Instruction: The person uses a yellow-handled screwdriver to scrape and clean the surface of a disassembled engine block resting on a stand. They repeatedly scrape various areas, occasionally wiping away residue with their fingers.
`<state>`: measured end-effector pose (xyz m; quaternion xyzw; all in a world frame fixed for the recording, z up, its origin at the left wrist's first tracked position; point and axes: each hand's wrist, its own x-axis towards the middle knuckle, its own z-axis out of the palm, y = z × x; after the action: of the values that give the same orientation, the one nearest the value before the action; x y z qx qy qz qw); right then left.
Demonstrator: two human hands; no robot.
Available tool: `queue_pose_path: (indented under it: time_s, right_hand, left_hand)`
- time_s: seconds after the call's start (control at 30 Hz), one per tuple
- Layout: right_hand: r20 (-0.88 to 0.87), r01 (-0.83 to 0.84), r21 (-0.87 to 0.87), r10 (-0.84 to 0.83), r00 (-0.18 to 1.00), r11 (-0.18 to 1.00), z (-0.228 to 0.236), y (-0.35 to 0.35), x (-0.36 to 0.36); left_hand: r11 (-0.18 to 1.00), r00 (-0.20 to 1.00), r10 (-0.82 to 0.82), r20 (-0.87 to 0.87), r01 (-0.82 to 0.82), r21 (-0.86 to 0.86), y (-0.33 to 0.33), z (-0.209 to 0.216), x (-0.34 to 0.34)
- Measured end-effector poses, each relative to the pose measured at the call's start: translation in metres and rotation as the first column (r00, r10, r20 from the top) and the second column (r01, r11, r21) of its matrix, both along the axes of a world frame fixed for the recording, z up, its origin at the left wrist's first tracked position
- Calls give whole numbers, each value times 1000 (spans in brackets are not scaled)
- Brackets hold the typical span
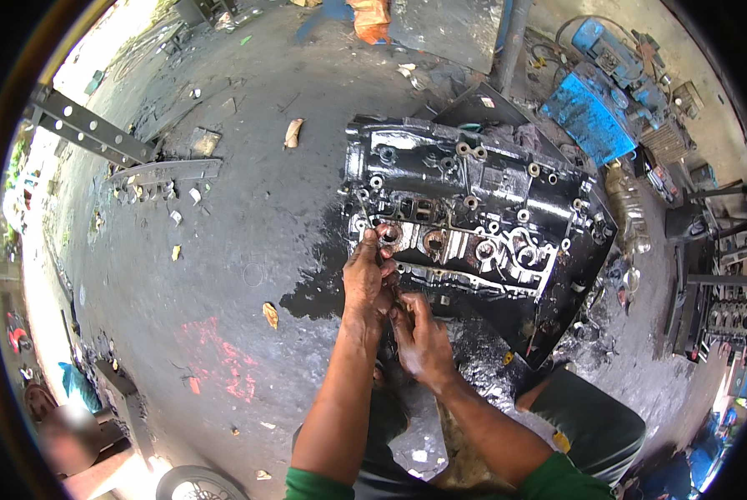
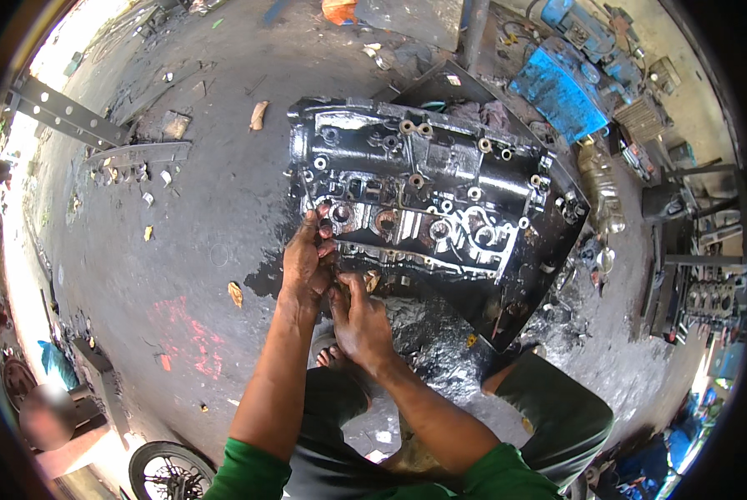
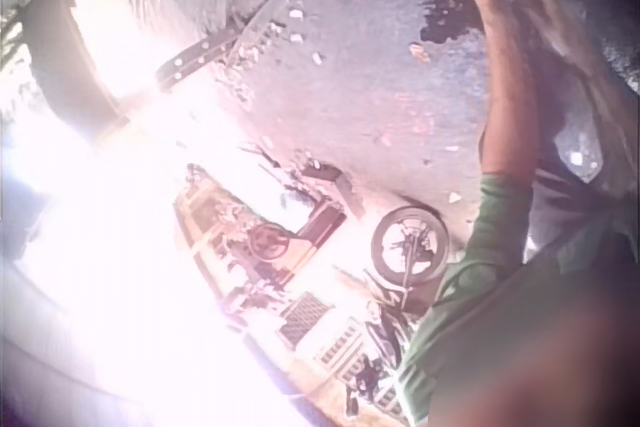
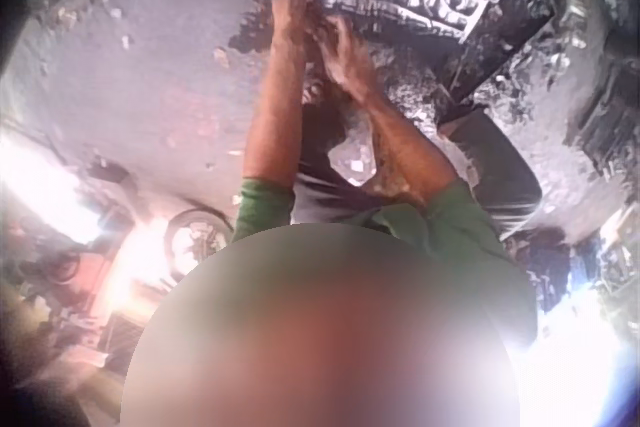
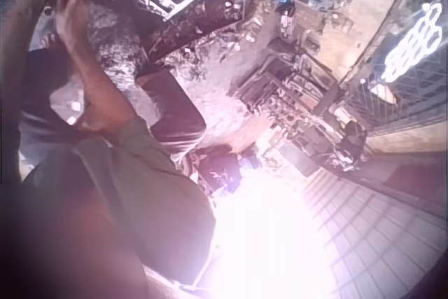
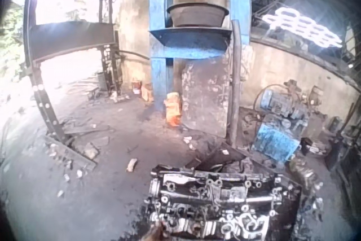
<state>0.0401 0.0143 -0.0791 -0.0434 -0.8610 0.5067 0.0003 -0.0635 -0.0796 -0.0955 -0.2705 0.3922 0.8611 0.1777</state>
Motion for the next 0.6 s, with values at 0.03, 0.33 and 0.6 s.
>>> queue_pose_path:
  time_s: [0.03, 0.33, 0.6]
  right_hand:
    - [-16, 2, -10, -2, 1000, 1000, 1, -2, -5]
    - [176, 103, -127, -80, 981, 986, -9, -22, -3]
    - [-1, 97, 35, -97, 995, 995, -9, -24, -28]
  left_hand:
    - [1000, 999, -25, 46, 25, -10, -1, 3, -4]
    - [998, 999, -42, 18, 43, -52, -18, -1, -6]
    - [995, 993, 44, -109, -34, 93, -14, 1, -16]
